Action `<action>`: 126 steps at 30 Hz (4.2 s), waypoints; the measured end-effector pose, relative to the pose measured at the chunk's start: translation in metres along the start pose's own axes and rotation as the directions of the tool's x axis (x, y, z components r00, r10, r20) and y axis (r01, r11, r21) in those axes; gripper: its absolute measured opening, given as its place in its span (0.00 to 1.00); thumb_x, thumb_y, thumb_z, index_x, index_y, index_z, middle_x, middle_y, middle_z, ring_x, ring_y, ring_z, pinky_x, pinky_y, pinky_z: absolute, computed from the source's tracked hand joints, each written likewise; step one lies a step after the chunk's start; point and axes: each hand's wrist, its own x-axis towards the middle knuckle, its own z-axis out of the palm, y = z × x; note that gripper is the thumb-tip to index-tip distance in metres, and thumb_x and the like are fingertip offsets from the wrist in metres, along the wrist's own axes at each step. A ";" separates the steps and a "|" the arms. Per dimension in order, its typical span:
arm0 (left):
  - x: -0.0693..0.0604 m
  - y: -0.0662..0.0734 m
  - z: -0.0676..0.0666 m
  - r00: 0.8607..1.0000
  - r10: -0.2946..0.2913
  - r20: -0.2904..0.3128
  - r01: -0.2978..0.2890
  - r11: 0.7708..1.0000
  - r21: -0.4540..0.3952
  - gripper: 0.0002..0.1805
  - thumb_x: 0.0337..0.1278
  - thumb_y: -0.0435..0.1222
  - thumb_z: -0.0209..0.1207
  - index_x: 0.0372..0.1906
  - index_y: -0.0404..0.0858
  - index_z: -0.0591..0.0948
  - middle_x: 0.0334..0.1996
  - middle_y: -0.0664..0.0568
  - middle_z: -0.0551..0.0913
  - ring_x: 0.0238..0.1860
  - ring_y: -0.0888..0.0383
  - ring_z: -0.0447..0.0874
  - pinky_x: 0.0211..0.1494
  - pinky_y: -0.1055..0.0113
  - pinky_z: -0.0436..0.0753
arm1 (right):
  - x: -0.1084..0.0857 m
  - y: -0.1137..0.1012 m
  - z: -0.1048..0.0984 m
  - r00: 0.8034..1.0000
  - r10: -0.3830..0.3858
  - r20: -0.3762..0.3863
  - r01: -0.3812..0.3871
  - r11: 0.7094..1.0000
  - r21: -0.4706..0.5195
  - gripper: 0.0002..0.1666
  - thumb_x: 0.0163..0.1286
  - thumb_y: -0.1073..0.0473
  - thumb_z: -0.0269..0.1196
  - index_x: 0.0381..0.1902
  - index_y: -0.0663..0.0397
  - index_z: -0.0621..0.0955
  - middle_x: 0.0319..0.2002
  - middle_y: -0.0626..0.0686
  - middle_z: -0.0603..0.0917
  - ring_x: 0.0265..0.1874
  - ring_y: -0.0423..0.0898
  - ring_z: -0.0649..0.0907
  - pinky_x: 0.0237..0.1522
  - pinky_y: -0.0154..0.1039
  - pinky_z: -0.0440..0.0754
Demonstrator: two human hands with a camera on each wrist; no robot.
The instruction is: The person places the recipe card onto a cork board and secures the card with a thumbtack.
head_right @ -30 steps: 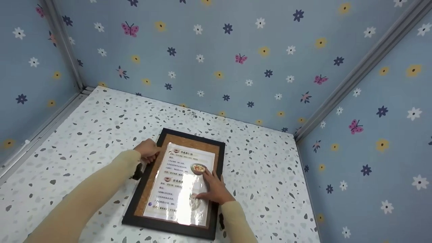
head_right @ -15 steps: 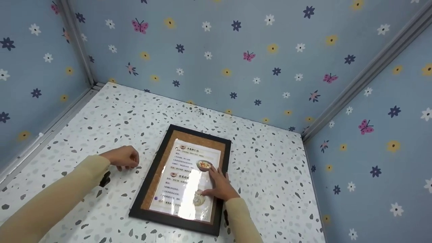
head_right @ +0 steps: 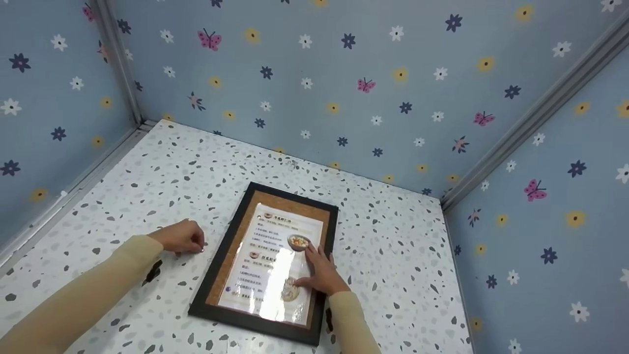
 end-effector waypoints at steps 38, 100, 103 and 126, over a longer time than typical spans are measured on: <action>0.118 0.106 0.039 0.982 0.159 -0.101 -0.178 0.958 -0.225 0.04 0.62 0.31 0.63 0.33 0.36 0.86 0.24 0.53 0.81 0.24 0.58 0.79 0.28 0.66 0.81 | 0.001 0.005 0.003 1.000 0.008 -0.013 -0.008 1.000 0.001 0.60 0.54 0.35 0.71 0.77 0.50 0.60 0.78 0.48 0.50 0.77 0.55 0.42 0.72 0.58 0.33; 0.237 0.185 0.087 0.980 -0.003 -0.201 -0.012 0.997 -0.075 0.14 0.55 0.27 0.59 0.16 0.38 0.77 0.15 0.51 0.76 0.19 0.54 0.76 0.26 0.64 0.77 | 0.000 0.018 0.009 0.997 0.077 -0.004 -0.075 0.982 0.176 0.60 0.53 0.36 0.73 0.77 0.43 0.59 0.78 0.40 0.47 0.77 0.51 0.40 0.71 0.61 0.49; 0.237 0.188 0.086 0.979 -0.004 -0.205 -0.012 0.997 -0.075 0.14 0.54 0.26 0.59 0.16 0.39 0.76 0.15 0.51 0.76 0.19 0.54 0.76 0.26 0.63 0.78 | 0.000 0.018 0.008 0.997 0.079 -0.008 -0.077 0.981 0.178 0.59 0.53 0.37 0.73 0.77 0.43 0.59 0.78 0.40 0.47 0.77 0.52 0.40 0.71 0.61 0.48; 0.239 0.192 0.084 0.972 -0.147 -0.183 0.131 0.987 -0.097 0.25 0.47 0.31 0.73 0.49 0.27 0.77 0.43 0.39 0.82 0.44 0.47 0.81 0.50 0.55 0.82 | -0.001 0.019 0.009 1.000 0.007 -0.028 -0.003 0.985 0.170 0.58 0.55 0.39 0.73 0.77 0.49 0.59 0.79 0.45 0.49 0.77 0.55 0.42 0.71 0.61 0.50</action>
